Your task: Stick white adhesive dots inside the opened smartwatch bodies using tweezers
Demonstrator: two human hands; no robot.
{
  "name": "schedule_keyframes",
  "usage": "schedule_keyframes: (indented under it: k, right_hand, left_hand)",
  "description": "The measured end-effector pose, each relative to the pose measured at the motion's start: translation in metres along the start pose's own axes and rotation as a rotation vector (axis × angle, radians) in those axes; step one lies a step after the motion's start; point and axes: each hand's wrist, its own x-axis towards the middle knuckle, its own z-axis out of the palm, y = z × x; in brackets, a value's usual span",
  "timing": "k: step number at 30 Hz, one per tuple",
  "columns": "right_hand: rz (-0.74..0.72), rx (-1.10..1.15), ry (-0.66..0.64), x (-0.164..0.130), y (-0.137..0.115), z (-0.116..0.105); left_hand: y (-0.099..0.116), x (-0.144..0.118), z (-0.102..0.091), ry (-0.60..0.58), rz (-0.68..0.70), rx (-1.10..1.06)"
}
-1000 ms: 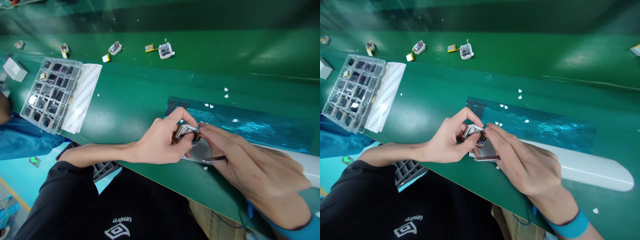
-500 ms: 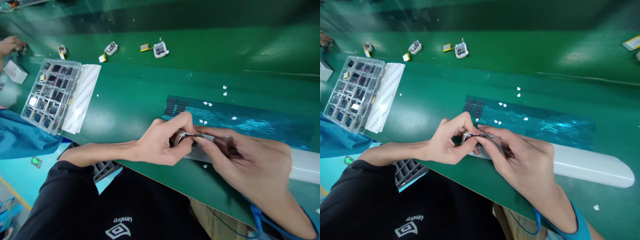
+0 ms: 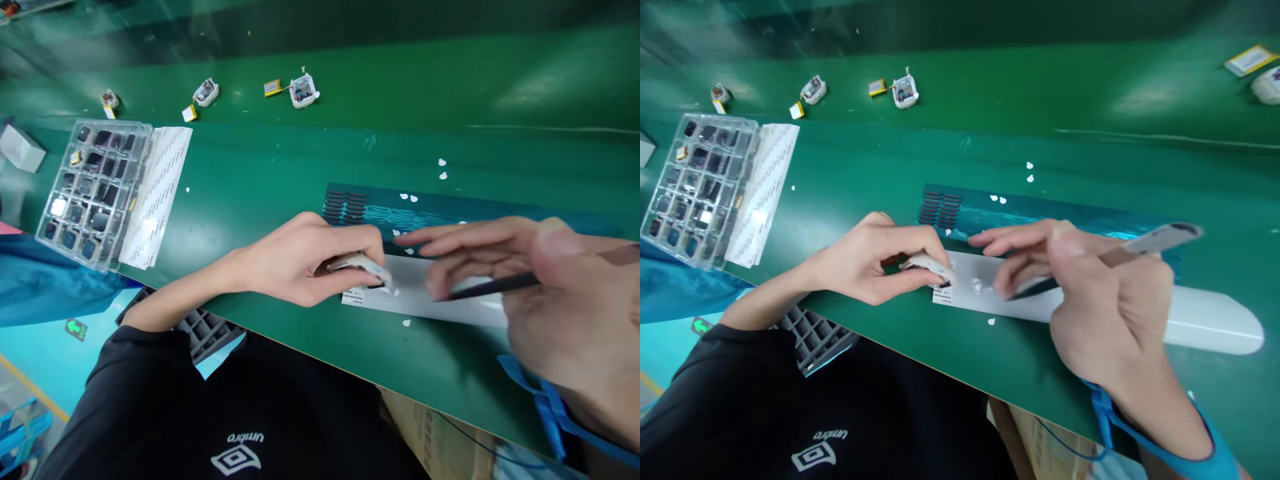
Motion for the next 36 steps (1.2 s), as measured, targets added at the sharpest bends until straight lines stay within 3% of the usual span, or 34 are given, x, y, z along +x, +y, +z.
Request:
schedule_keyframes:
  k: [3,7,11,20,24,30,36]
  right_hand:
    - [0.092,0.033,0.010,0.004,-0.002,0.000]
    - [0.120,-0.038,-0.138,0.009,0.001,0.001]
    - [0.127,-0.003,-0.152,0.012,0.007,0.002]
    - [0.378,0.261,-0.273,0.018,0.017,0.005]
    - [0.471,0.344,-0.297,0.022,0.023,0.005]
    - [0.412,0.300,-0.281,0.021,0.021,0.004]
    - [0.348,0.301,-0.340,0.022,0.023,0.003]
  left_hand:
    - [-0.005,0.000,-0.005,-0.206,0.099,0.178]
    - [-0.013,0.000,-0.001,-0.299,0.129,0.362]
    - [-0.014,0.001,-0.002,-0.314,0.129,0.420]
    - [-0.017,0.002,-0.010,-0.323,0.111,0.410]
    - [-0.020,0.003,-0.015,-0.272,0.083,0.460]
    - [-0.017,0.002,-0.017,-0.286,0.051,0.607]
    - [-0.013,0.002,-0.016,-0.299,0.011,0.613]
